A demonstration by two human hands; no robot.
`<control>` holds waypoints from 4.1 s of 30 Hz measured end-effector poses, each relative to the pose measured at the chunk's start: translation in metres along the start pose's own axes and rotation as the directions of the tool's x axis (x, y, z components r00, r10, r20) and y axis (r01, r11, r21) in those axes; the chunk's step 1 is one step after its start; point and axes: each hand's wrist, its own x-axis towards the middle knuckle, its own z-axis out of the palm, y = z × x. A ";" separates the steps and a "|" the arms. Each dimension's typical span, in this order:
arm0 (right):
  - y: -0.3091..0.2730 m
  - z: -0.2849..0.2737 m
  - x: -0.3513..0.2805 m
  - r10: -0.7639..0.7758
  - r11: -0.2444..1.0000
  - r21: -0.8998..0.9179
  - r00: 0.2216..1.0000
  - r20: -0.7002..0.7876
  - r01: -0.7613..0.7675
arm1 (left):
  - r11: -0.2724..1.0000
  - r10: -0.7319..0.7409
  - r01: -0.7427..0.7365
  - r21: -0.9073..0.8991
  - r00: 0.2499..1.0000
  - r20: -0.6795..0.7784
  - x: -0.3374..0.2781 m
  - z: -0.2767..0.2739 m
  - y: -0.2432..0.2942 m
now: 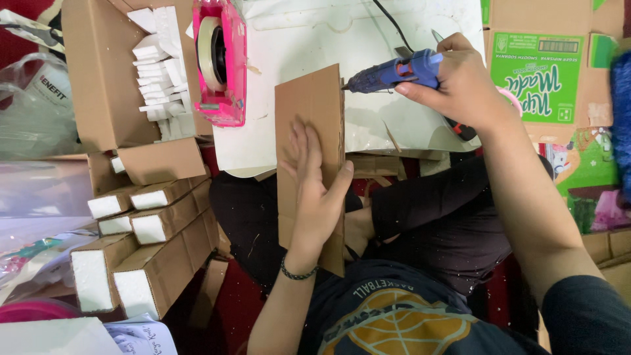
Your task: The person assembles cardboard boxes by folding the cardboard and applying glue with a glue gun and tape from a dispenser.
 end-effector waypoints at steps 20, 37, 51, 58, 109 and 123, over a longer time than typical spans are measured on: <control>0.018 0.019 -0.042 0.263 0.863 0.459 0.963 -0.056 -0.210 | 0.813 0.155 -0.277 0.512 0.951 0.269 0.101 -0.034 0.030; -0.023 0.065 -0.056 -0.021 0.983 0.174 0.984 -0.176 0.053 | 0.990 0.143 -0.136 -0.047 0.952 0.269 0.096 -0.029 -0.015; -0.039 0.045 -0.040 -0.085 0.990 0.093 0.969 -0.233 0.109 | 0.997 0.065 -0.053 -0.049 0.956 0.288 0.095 -0.030 -0.008; -0.014 0.054 -0.050 -0.067 0.994 0.067 0.968 -0.240 0.085 | 0.998 0.057 -0.043 -0.053 0.955 0.292 0.096 -0.029 -0.006; 0.032 0.022 -0.032 0.044 0.970 -0.218 0.963 -0.267 -0.105 | 1.000 -0.004 0.013 -0.028 0.952 0.307 0.095 -0.033 0.007; 0.044 0.029 0.004 0.861 -0.029 0.944 0.470 0.191 -0.330 | 0.965 0.152 -0.178 0.191 0.978 0.145 0.086 -0.046 0.022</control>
